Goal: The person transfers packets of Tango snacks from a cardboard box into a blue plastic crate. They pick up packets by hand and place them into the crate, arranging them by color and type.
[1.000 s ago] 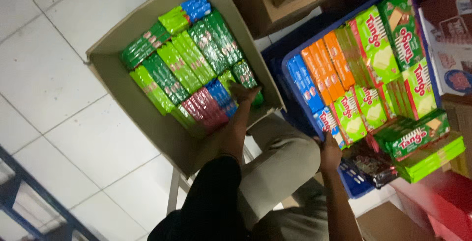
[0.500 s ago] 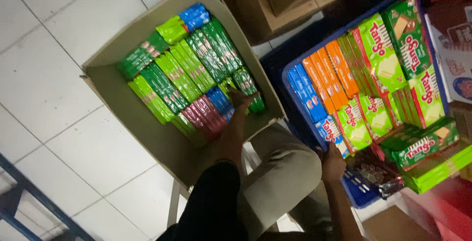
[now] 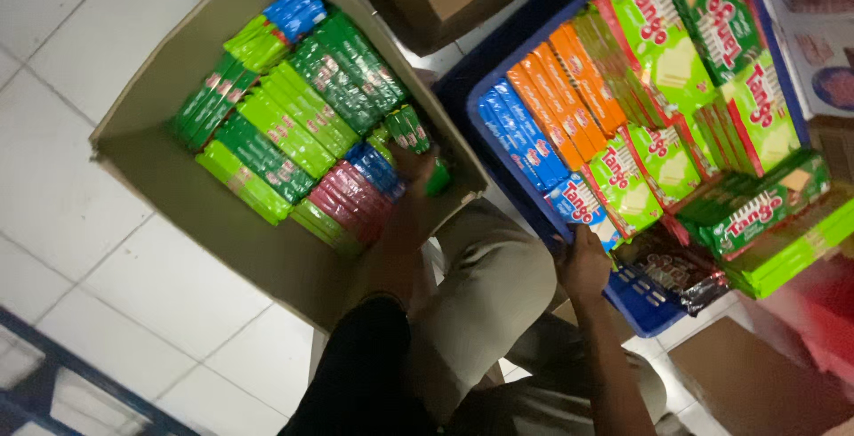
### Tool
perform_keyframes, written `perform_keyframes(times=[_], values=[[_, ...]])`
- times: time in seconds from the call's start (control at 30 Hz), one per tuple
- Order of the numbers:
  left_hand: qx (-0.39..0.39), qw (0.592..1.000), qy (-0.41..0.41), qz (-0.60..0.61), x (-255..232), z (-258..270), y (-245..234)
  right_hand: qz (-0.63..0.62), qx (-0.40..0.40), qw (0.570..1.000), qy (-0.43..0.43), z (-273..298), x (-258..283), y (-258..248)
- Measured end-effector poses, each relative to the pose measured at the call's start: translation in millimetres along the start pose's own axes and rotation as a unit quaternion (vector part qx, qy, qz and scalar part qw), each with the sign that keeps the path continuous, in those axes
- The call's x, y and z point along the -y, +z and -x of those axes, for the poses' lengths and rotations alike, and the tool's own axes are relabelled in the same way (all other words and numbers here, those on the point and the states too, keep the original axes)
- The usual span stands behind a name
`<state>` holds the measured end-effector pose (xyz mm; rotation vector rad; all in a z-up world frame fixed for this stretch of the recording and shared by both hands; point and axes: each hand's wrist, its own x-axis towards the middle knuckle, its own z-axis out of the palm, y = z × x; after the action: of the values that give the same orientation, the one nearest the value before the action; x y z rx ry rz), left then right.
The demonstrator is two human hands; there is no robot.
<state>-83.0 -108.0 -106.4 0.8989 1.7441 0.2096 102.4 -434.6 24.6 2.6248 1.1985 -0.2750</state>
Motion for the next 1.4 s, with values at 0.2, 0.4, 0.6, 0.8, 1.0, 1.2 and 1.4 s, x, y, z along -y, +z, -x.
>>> perform_keyframes(times=[0.2,0.4,0.6,0.8,1.0,1.2,1.4], values=[[0.047,0.995,-0.004,0.089,-9,-17,18,-0.022,0.007,1.000,-0.020,0,10,-17],[0.044,0.994,0.009,0.102,0,-5,-32,-0.008,-0.014,1.000,-0.013,-1,15,-10],[0.090,0.918,0.268,0.278,1,47,-90,-0.077,-0.014,0.997,-0.008,-8,30,-35],[-0.025,0.975,0.193,0.104,-31,35,-127,-0.387,0.096,0.917,0.016,-21,41,-102],[0.091,0.859,0.391,0.317,-130,97,-120,-0.633,-0.055,0.771,0.032,-62,53,-96],[0.280,0.863,0.398,0.135,-172,199,-66,-0.872,0.058,0.486,0.022,-121,86,-137],[0.210,0.795,0.564,-0.068,-193,193,-55,-0.877,0.065,0.412,0.237,-95,52,-83]])
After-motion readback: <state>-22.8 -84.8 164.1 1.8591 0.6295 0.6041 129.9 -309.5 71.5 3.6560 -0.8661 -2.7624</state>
